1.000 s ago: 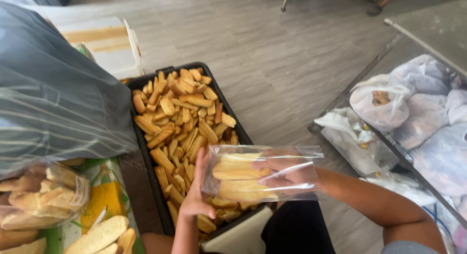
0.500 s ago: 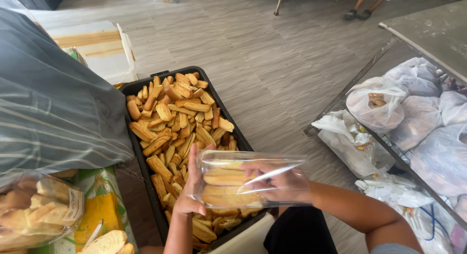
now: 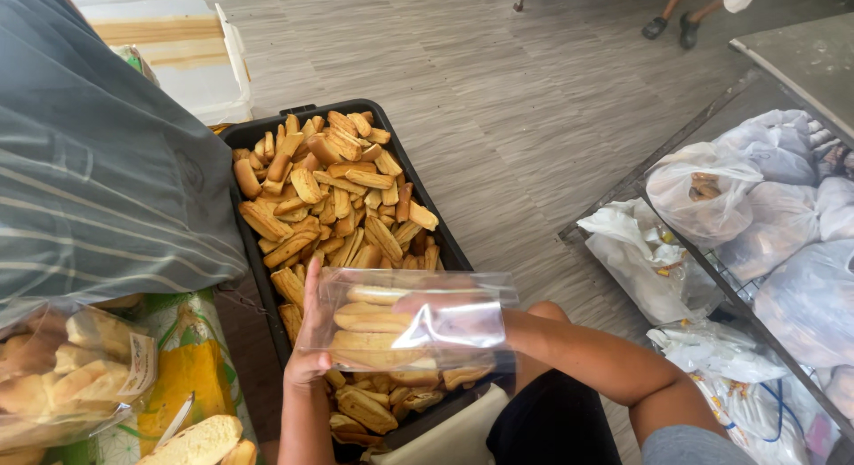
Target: The person sits and repeatedly picks biscotti from a large black bin, placing them into clear plastic bags. They arrange the pieces inside each bag and set the filled bags aside on a nearby table.
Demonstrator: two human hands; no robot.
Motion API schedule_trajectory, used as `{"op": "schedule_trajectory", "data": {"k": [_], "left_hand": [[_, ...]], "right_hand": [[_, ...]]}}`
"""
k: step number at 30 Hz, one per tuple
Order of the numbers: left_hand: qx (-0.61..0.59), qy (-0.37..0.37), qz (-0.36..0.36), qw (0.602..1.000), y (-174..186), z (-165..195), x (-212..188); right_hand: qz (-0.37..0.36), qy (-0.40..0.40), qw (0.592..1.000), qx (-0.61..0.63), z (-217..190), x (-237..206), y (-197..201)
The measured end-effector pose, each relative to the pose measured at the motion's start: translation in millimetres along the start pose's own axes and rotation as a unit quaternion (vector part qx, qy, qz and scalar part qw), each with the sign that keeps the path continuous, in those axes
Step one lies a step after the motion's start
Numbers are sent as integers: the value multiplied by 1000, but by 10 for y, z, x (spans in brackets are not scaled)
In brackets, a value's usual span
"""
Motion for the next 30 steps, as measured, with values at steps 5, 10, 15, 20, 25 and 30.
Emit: {"op": "schedule_trajectory", "data": {"k": [5, 10, 15, 20, 25, 30], "left_hand": [[-32, 9, -9, 999, 55, -58, 16], [-80, 5, -17, 997, 93, -100, 7], [-85, -12, -25, 996, 324, -108, -56], [-72, -36, -46, 996, 452, -39, -79], [-133, -20, -56, 989, 425, 58, -110], [-134, -25, -35, 990, 541, 102, -125]], "right_hand": [[18, 87, 996, -18, -307, 53, 58], [18, 95, 992, -77, -326, 70, 54], [13, 131, 990, -41, -269, 60, 164], [-88, 120, 986, -68, -408, 200, -40], [-151, 188, 961, -132, -722, 358, -248], [-136, 244, 926, -254, -783, 368, -415]]}}
Point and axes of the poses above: each hand's wrist, its own x-axis towards the middle knuckle, its own y-axis out of the back of the hand, z = x × y, the point moved 7 cm from there along x, towards the middle knuckle, and after that the axes turned 9 degrees about -x, right-handed, at the moved point
